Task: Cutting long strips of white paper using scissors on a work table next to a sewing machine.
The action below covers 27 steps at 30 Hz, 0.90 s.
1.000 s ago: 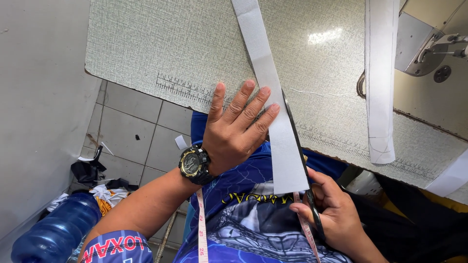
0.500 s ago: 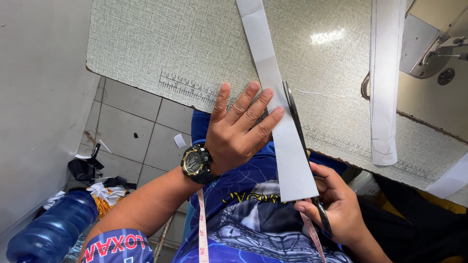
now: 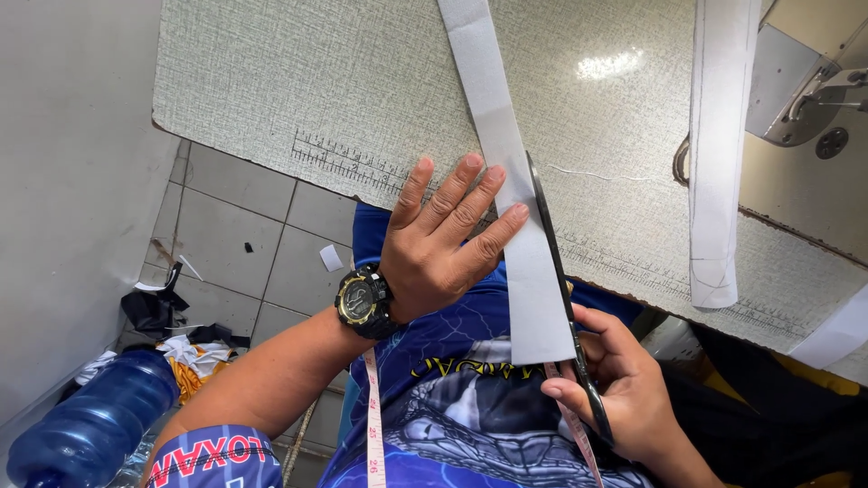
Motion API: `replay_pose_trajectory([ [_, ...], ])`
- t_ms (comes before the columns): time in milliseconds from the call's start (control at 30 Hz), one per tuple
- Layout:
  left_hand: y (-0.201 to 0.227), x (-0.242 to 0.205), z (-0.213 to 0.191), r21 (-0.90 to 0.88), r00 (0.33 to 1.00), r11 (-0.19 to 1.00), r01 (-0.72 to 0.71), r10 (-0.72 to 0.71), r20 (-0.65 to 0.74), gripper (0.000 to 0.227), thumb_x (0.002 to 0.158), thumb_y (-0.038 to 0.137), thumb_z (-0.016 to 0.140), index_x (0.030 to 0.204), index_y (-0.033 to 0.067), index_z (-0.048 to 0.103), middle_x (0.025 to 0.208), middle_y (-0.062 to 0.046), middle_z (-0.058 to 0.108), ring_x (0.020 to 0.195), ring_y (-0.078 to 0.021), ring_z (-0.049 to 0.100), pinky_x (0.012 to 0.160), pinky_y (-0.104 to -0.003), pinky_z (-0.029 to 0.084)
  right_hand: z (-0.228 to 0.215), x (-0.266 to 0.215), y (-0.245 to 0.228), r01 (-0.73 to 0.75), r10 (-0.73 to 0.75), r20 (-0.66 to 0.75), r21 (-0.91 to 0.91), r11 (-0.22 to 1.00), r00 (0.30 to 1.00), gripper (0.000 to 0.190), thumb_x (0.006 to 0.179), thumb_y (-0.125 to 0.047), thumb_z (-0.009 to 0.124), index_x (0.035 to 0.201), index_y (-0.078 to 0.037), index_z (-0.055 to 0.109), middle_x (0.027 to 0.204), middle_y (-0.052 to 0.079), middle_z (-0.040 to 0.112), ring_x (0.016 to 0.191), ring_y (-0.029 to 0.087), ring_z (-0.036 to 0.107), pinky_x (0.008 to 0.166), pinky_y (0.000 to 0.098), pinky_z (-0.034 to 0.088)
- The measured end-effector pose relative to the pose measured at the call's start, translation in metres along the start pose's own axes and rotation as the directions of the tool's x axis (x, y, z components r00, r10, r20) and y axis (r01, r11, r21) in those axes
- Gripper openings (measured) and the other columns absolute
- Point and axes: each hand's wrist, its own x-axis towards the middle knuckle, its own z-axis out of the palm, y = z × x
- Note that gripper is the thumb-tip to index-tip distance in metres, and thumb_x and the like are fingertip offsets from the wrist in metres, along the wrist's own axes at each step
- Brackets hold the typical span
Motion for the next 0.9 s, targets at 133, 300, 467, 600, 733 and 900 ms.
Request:
replay_pose_trajectory([
  [133,-0.001,0.000,0.000,0.014,1.000,1.000,-0.016,0.015,0.005,0.029,0.110,0.023,0.048,0.125,0.0166,0.072,0.131,-0.018,0.072,0.127,-0.0382,0.065,0.114,-0.058,0.037,-0.002,-0.001,0.010,-0.023,0.022,-0.029,-0.031,0.999,0.999,0.084,0.071,-0.003,0.086,0.146,-0.005,0.047,0.087,0.014,0.075,0.068,0.013,0.066,0.065,0.0264,0.054],
  [300,-0.001,0.001,-0.001,0.018,1.000,1.000,-0.016,0.016,0.013,0.029,0.110,0.022,0.048,0.125,0.0157,0.071,0.129,-0.018,0.073,0.126,-0.0389,0.066,0.112,-0.059,0.039,0.003,0.000,0.006,-0.040,0.036,-0.046,-0.088,0.995,0.998,0.082,0.075,0.000,0.082,0.147,-0.008,0.045,0.080,0.013,0.072,0.055,0.011,0.062,0.055,0.0251,0.053],
  [467,-0.003,-0.002,0.000,0.029,0.999,0.999,-0.028,0.027,0.019,0.028,0.111,0.023,0.050,0.126,0.0161,0.073,0.132,-0.018,0.070,0.129,-0.0370,0.063,0.113,-0.058,0.038,0.001,0.000,0.013,-0.093,0.085,-0.078,-0.114,0.989,0.993,0.082,0.073,-0.001,0.083,0.147,-0.008,0.046,0.092,0.014,0.079,0.066,0.012,0.068,0.064,0.0265,0.055],
  [600,-0.004,-0.003,0.000,0.027,0.999,0.999,-0.031,0.030,0.022,0.029,0.111,0.024,0.050,0.127,0.0156,0.073,0.133,-0.018,0.070,0.129,-0.0370,0.063,0.113,-0.058,0.038,0.000,0.000,0.013,-0.101,0.087,-0.088,-0.171,0.980,0.992,0.082,0.073,-0.005,0.085,0.146,-0.009,0.048,0.102,0.013,0.084,0.083,0.013,0.076,0.078,0.0267,0.058],
  [733,-0.004,-0.003,0.001,0.015,0.999,0.999,-0.030,0.030,0.018,0.027,0.111,0.024,0.052,0.125,0.0148,0.073,0.134,-0.019,0.069,0.129,-0.0377,0.063,0.113,-0.059,0.038,-0.002,0.000,0.004,-0.054,0.054,-0.029,-0.005,0.999,0.998,0.080,0.074,-0.007,0.085,0.145,-0.003,0.047,0.089,0.013,0.076,0.066,0.012,0.060,0.067,0.0257,0.051],
  [900,-0.005,-0.003,0.000,0.005,0.999,0.999,-0.033,0.033,0.011,0.026,0.111,0.022,0.053,0.125,0.0150,0.073,0.133,-0.019,0.069,0.129,-0.0383,0.063,0.113,-0.059,0.037,-0.001,0.004,0.005,-0.039,0.039,-0.021,-0.013,0.999,0.999,0.083,0.072,-0.005,0.085,0.145,-0.005,0.045,0.108,0.019,0.079,0.091,0.018,0.074,0.081,0.0296,0.057],
])
